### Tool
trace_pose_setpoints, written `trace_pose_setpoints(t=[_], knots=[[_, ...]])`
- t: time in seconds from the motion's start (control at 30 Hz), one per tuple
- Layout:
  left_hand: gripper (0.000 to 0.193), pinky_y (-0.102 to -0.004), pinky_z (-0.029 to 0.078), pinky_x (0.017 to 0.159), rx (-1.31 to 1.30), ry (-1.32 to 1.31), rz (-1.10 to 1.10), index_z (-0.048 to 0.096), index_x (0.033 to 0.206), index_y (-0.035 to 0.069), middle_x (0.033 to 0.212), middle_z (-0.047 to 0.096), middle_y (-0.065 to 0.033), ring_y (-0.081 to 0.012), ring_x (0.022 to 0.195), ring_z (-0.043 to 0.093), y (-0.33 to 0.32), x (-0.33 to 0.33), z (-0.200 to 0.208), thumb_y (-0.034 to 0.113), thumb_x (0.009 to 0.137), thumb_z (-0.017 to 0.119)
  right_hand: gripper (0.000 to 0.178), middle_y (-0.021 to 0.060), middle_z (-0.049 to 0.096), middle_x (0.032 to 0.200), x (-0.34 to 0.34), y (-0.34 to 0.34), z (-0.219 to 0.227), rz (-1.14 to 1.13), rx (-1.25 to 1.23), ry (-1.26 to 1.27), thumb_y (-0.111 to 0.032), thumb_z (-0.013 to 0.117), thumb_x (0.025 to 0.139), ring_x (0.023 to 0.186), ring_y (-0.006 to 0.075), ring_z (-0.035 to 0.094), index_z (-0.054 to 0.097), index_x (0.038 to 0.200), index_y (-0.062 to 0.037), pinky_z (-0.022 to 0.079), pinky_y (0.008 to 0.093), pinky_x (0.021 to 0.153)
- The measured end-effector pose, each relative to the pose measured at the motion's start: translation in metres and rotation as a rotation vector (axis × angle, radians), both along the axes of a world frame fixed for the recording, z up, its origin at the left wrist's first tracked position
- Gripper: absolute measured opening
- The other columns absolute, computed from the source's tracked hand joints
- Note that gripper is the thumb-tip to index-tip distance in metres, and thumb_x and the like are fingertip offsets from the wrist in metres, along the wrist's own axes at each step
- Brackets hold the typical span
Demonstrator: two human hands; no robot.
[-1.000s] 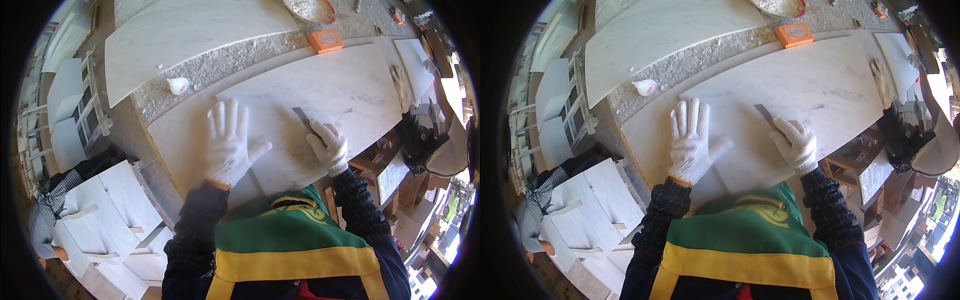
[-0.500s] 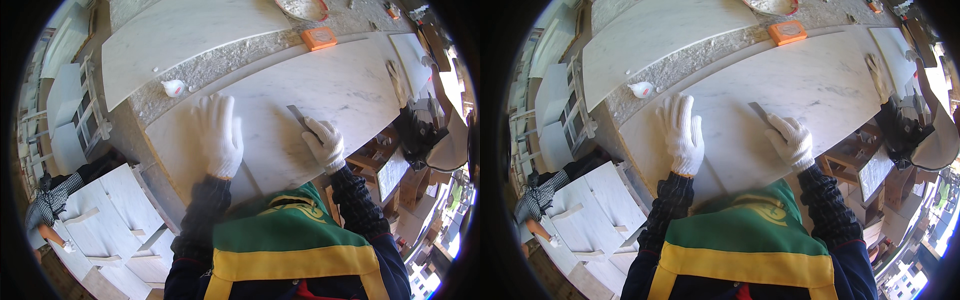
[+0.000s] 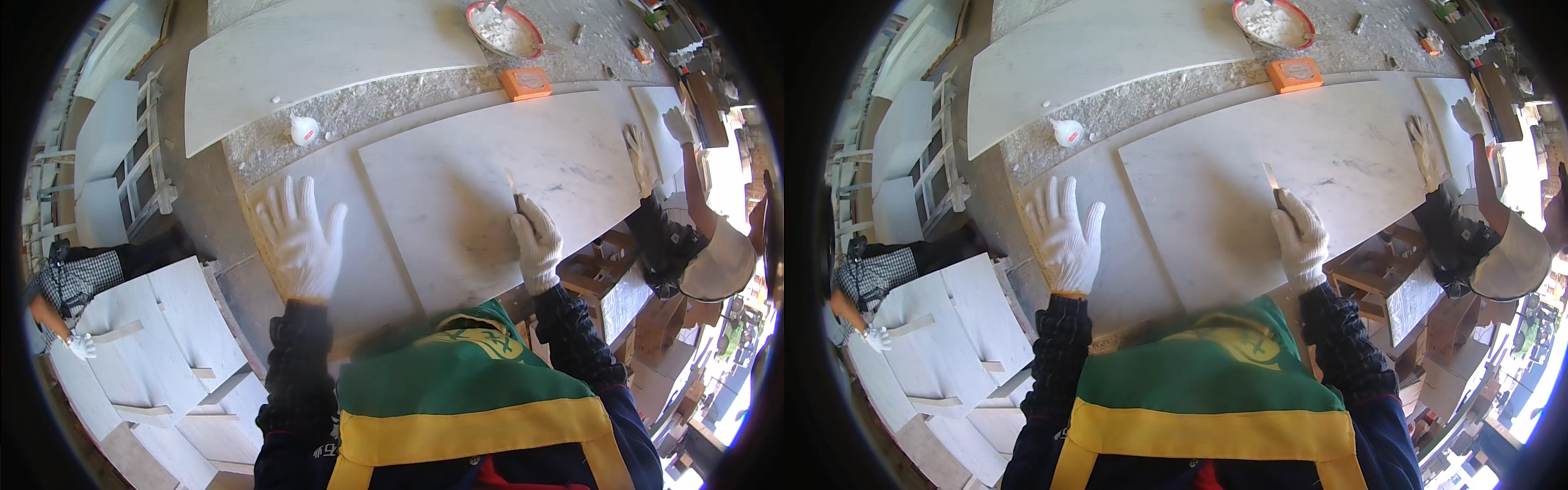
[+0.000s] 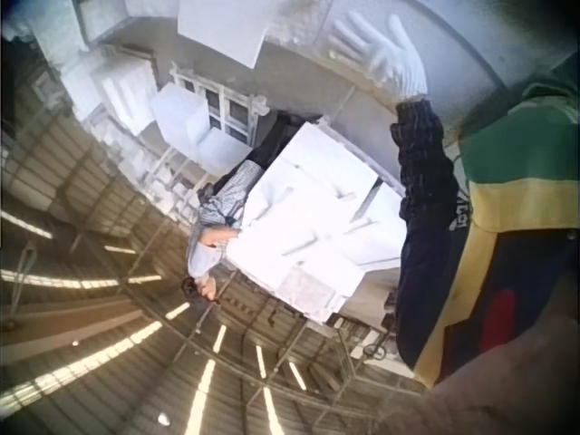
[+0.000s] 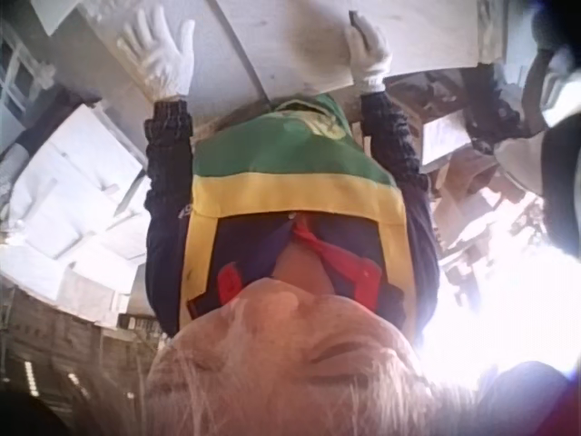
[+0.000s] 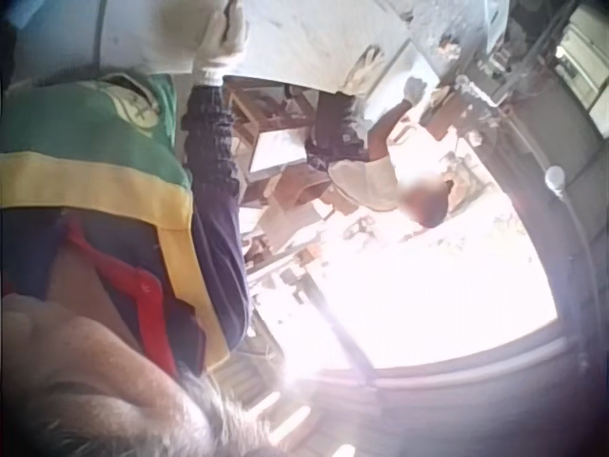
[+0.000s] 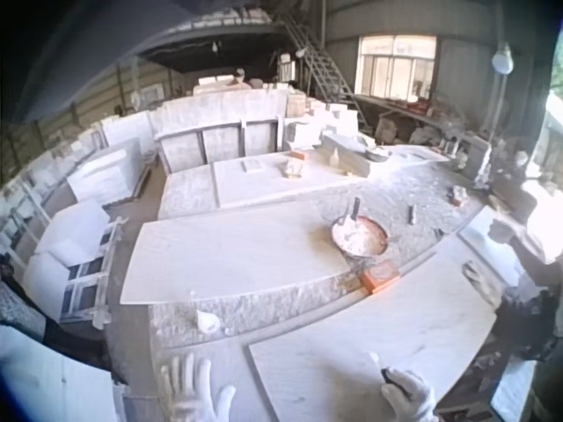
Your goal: The person scrapes a white stone slab with a metal scraper, then wipes it with a cloth. They lift the slab and place it on a stack of similar slabs, then retrieve another slab and repeat the scraping and wiping process.
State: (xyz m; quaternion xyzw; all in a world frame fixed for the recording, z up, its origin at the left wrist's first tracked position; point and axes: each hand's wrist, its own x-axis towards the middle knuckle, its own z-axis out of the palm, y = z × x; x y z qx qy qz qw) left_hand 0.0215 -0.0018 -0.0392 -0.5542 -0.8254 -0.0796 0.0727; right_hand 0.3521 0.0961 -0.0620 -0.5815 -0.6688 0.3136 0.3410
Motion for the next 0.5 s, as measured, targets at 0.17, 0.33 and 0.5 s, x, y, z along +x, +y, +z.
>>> trace_pose_setpoints(t=[0.17, 0.33, 0.5], knots=[[0.038, -0.0472, 0.032, 0.122, 0.209, -0.851, -0.167, 0.066, 0.133, 0.004, 0.148, 0.057, -0.0155, -0.0346, 0.143, 0.047, -0.046, 0.046, 0.024, 0.017, 0.097, 0.071, 0.031, 0.0161, 0.075, 0.093, -0.059, -0.024, 0.023, 0.415, 0.302, 0.187, -0.002, 0.076, 0.084, 0.076, 0.0254, 0.073, 0.075, 0.116, -0.0014, 0.061, 0.0338, 0.065], [0.019, -0.0409, 0.043, 0.114, 0.313, -1.373, -0.036, 0.077, 0.109, 0.002, 0.131, 0.067, -0.0091, -0.0282, 0.14, 0.05, -0.038, 0.077, 0.014, 0.005, 0.09, 0.076, 0.037, 0.0126, 0.067, 0.073, -0.097, -0.034, 0.05, 0.71, 0.343, -0.026, -0.012, 0.073, 0.084, 0.059, 0.033, 0.063, 0.072, 0.12, -0.0071, 0.053, 0.0437, 0.053], [0.01, -0.0399, 0.046, 0.109, 0.227, -1.262, -0.108, 0.079, 0.099, 0.001, 0.118, 0.072, -0.0079, -0.0289, 0.134, 0.054, -0.039, 0.069, 0.008, 0.006, 0.09, 0.077, 0.04, 0.0151, 0.068, 0.08, -0.091, -0.04, 0.057, 0.79, 0.096, -0.217, -0.013, 0.07, 0.086, 0.069, 0.0341, 0.066, 0.071, 0.126, -0.0132, 0.055, 0.0451, 0.06]])
